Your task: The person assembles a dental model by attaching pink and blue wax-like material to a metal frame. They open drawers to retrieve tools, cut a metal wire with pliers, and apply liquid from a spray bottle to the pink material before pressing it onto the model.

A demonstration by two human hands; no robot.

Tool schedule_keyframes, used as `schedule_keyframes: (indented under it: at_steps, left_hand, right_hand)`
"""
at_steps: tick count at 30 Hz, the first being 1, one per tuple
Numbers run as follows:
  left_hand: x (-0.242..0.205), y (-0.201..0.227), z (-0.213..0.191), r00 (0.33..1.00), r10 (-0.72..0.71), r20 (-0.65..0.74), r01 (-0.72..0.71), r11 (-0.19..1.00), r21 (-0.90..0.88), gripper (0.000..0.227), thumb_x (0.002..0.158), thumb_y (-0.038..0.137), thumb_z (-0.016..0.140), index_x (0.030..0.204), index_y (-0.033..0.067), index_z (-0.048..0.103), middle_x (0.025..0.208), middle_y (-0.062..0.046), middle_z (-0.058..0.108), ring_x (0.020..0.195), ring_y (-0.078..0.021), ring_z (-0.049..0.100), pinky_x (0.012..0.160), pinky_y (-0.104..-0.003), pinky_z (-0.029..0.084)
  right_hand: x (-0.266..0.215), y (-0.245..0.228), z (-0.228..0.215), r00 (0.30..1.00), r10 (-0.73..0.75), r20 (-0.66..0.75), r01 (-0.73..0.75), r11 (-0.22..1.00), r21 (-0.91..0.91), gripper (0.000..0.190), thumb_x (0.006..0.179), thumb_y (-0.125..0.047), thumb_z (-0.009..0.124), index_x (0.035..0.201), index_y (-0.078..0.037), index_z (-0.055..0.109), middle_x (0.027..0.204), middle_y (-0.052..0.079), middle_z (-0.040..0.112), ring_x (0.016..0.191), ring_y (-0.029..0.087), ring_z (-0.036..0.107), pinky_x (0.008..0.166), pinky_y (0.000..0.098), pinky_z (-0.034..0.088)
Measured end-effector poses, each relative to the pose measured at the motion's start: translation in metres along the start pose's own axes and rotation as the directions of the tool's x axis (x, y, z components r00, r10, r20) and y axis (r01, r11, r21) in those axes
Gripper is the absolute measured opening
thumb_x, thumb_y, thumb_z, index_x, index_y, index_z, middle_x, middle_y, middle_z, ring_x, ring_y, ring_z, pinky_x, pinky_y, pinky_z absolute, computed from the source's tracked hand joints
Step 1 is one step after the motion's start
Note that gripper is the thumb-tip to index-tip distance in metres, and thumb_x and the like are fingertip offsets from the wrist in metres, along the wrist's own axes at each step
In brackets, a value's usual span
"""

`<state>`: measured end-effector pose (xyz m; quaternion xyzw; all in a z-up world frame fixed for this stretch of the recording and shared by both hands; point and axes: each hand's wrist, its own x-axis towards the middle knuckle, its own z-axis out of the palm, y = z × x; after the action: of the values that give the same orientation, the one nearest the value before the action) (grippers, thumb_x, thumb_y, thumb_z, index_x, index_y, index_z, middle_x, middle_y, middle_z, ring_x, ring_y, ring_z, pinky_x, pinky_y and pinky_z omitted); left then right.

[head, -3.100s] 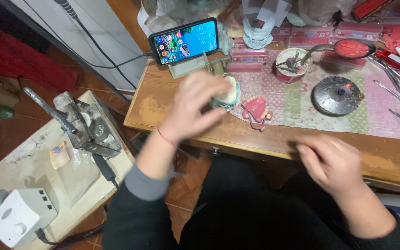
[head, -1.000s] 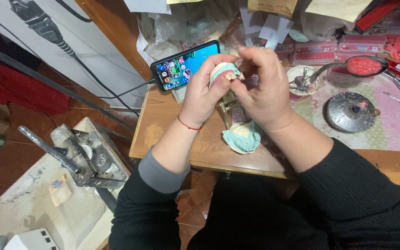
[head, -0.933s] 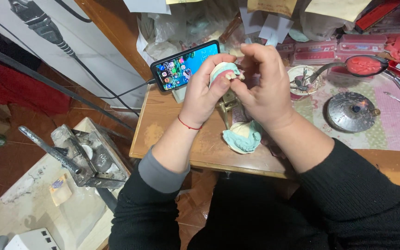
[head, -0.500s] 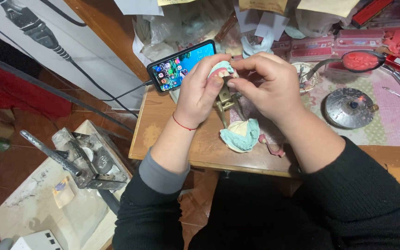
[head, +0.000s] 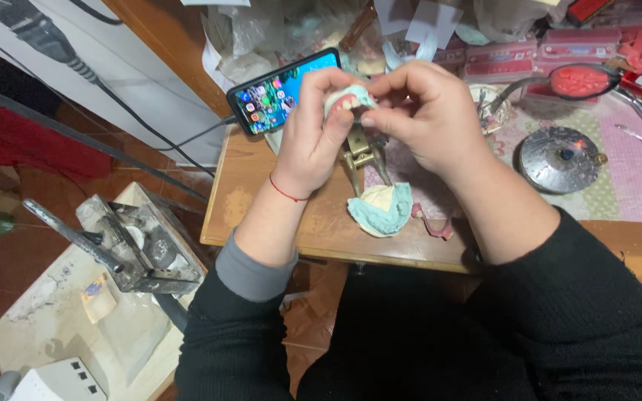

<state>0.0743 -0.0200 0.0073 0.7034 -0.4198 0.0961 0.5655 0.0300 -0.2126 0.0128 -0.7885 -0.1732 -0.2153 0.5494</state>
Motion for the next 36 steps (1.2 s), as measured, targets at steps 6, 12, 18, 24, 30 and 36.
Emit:
schedule_keyframes:
  at_steps: [6,12,18,24,30,36]
  left_hand:
    - [0.000,-0.017,0.005,0.997,-0.022,-0.073,0.018,0.999,-0.048,0.047,0.110,0.044,0.044,0.136,0.0044,0.041,0.122,-0.012,0.063,0.106,-0.0205,0.068,0.096,-0.031,0.054]
    - [-0.006,-0.026,0.005,0.993,-0.051,-0.105,0.042,0.996,-0.082,0.055,0.101,0.010,0.071,0.144,0.0078,0.036,0.133,-0.013,0.063,0.115,-0.0213,0.069,0.102,-0.029,0.054]
    - [-0.007,-0.030,0.005,0.989,-0.074,-0.128,0.070,0.997,-0.034,0.046,0.098,-0.005,0.062,0.138,0.0091,0.046,0.136,-0.009,0.062,0.123,-0.0216,0.067,0.104,-0.030,0.054]
    - [-0.006,-0.013,0.013,0.983,-0.081,-0.167,0.070,0.995,-0.067,0.040,0.099,-0.001,0.062,0.135,0.0077,0.047,0.124,-0.011,0.066,0.106,-0.0185,0.070,0.093,-0.027,0.059]
    - [0.000,-0.022,0.026,0.973,-0.095,-0.209,0.073,0.991,-0.111,0.041,0.095,-0.007,0.061,0.132,0.0065,0.049,0.123,-0.010,0.065,0.109,-0.0175,0.066,0.097,-0.028,0.053]
    - [0.020,-0.053,0.042,0.973,-0.118,-0.198,0.077,0.976,-0.203,0.043,0.095,-0.008,0.062,0.133,0.0050,0.048,0.126,-0.014,0.066,0.112,-0.0208,0.069,0.098,-0.030,0.057]
  right_hand:
    - [-0.010,-0.029,-0.036,0.986,0.164,0.037,-0.148,0.952,-0.269,0.053,0.084,0.007,0.083,0.132,0.003,0.060,0.098,0.009,0.070,0.083,0.016,0.066,0.070,0.0267,0.055]
    - [-0.065,-0.050,-0.063,0.927,0.274,0.258,-0.011,0.704,-0.710,0.016,0.090,-0.009,0.069,0.102,-0.012,0.079,0.097,0.007,0.079,0.069,0.023,0.072,0.063,0.0359,0.057]
    - [-0.113,-0.030,-0.067,0.904,0.171,0.393,0.153,0.728,-0.668,0.028,0.079,-0.011,0.072,0.106,-0.014,0.078,0.115,0.008,0.072,0.101,0.028,0.068,0.082,0.0384,0.055]
    - [-0.127,-0.024,-0.073,0.924,0.127,0.360,0.154,0.739,-0.656,0.031,0.079,-0.008,0.070,0.109,-0.015,0.074,0.108,0.001,0.070,0.094,0.026,0.065,0.079,0.0355,0.052]
    - [-0.152,-0.021,-0.077,0.986,0.082,0.145,0.023,0.792,-0.610,0.027,0.085,0.004,0.070,0.111,-0.002,0.072,0.108,0.009,0.073,0.089,0.026,0.070,0.076,0.0338,0.054]
    - [-0.167,-0.011,-0.081,0.997,0.082,0.005,-0.066,0.836,-0.544,0.024,0.086,0.009,0.073,0.110,0.003,0.072,0.105,0.015,0.070,0.078,0.024,0.061,0.068,0.0316,0.048]
